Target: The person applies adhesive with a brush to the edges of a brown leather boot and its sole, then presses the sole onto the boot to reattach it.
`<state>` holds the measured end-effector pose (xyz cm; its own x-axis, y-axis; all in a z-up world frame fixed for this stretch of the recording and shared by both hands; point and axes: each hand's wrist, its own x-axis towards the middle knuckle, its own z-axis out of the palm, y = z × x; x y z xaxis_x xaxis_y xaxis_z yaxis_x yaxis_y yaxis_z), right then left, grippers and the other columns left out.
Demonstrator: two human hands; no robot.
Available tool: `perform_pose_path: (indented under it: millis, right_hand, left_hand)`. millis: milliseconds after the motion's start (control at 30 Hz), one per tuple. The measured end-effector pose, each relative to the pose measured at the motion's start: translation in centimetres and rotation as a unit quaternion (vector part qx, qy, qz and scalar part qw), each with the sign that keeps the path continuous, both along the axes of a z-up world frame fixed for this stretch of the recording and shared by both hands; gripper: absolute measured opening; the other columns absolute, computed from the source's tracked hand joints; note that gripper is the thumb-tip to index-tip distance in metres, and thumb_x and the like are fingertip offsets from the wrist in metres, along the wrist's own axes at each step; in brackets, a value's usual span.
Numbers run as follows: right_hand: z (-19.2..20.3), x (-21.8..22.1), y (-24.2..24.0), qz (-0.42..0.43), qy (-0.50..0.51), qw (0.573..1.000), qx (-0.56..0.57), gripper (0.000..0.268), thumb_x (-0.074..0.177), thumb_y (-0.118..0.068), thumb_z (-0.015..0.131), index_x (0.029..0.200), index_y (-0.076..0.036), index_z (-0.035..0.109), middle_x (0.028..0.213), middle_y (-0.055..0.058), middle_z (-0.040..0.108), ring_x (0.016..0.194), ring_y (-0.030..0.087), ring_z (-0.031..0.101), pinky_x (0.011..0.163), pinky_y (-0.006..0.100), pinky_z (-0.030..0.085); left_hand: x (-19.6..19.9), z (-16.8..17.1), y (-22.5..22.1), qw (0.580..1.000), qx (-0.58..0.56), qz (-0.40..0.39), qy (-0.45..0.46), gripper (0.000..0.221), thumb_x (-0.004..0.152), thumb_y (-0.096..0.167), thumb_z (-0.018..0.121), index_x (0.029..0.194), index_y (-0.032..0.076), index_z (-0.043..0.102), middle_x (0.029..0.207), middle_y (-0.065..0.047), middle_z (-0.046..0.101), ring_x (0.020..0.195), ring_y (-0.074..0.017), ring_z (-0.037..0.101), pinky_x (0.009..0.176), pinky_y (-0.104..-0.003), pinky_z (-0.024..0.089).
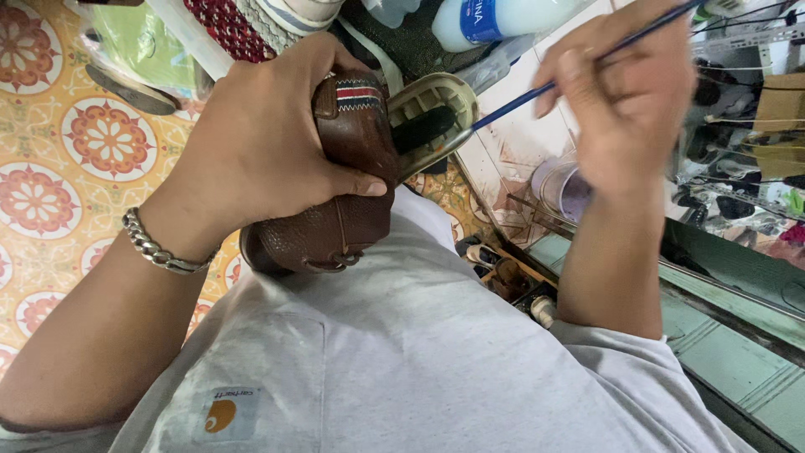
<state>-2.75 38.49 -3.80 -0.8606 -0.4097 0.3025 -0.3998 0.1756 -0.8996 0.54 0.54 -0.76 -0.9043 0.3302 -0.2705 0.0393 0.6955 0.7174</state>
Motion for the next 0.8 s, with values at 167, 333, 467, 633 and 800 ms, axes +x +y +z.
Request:
perform_pose_path:
  millis: [167, 333, 467, 633, 800]
  right_hand:
    - [1.7, 0.5, -2.0, 0.055, -0.070, 0.996, 0.015, 0.020, 0.138, 0.002, 0.060, 0.136, -0.001, 0.040, 0.115, 0.037, 0.071, 0.085, 0.037, 0.070, 0.082, 0.040, 0.058]
    - [3.6, 0.2, 0.3, -0.007, -0.014, 0.995, 0.094, 0.021, 0.145, 0.014, 0.062, 0.140, 0.004, 0.044, 0.116, 0.031, 0.061, 0.099, 0.040, 0.076, 0.086, 0.042, 0.058]
    - [5.0, 0.0, 0.8, 0.002, 0.090, 0.993, 0.082, 0.014, 0.146, 0.000, 0.058, 0.139, 0.008, 0.048, 0.121, 0.040, 0.073, 0.090, 0.037, 0.070, 0.087, 0.043, 0.056]
    - [3.6, -0.7, 3.4, -0.265, 0.276, 0.924, 0.018, 0.018, 0.145, -0.020, 0.062, 0.139, -0.004, 0.056, 0.117, 0.035, 0.072, 0.077, 0.046, 0.069, 0.080, 0.057, 0.065]
    - [2.1, -2.4, 2.3, -0.285, 0.318, 0.904, 0.018, 0.019, 0.141, -0.021, 0.068, 0.136, -0.008, 0.055, 0.109, 0.029, 0.074, 0.074, 0.040, 0.073, 0.076, 0.048, 0.062]
  left_hand:
    - [0.2, -0.6, 0.0, 1.000, -0.007, -0.015, 0.026, 0.099, 0.063, 0.054, 0.121, 0.143, 0.017, 0.075, 0.128, -0.004, 0.091, 0.111, -0.0386, 0.085, 0.090, -0.055, 0.060]
    - [0.1, -0.4, 0.1, 1.000, 0.001, -0.007, 0.020, 0.096, 0.062, 0.051, 0.122, 0.138, 0.017, 0.074, 0.126, -0.003, 0.091, 0.109, -0.0388, 0.084, 0.087, -0.054, 0.059]
    - [0.1, 0.0, 0.5, 1.000, 0.002, -0.004, 0.014, 0.098, 0.062, 0.050, 0.121, 0.142, 0.019, 0.076, 0.130, -0.005, 0.092, 0.115, -0.0403, 0.085, 0.091, -0.055, 0.059]
    - [0.2, 0.5, 0.8, 0.997, -0.037, 0.027, -0.060, 0.099, 0.061, 0.050, 0.120, 0.146, 0.026, 0.075, 0.130, 0.001, 0.092, 0.118, -0.0365, 0.085, 0.096, -0.053, 0.060]
    - [0.0, 0.3, 0.8, 0.998, -0.042, 0.018, -0.052, 0.097, 0.062, 0.051, 0.119, 0.145, 0.027, 0.078, 0.132, -0.001, 0.092, 0.119, -0.0382, 0.085, 0.096, -0.054, 0.060]
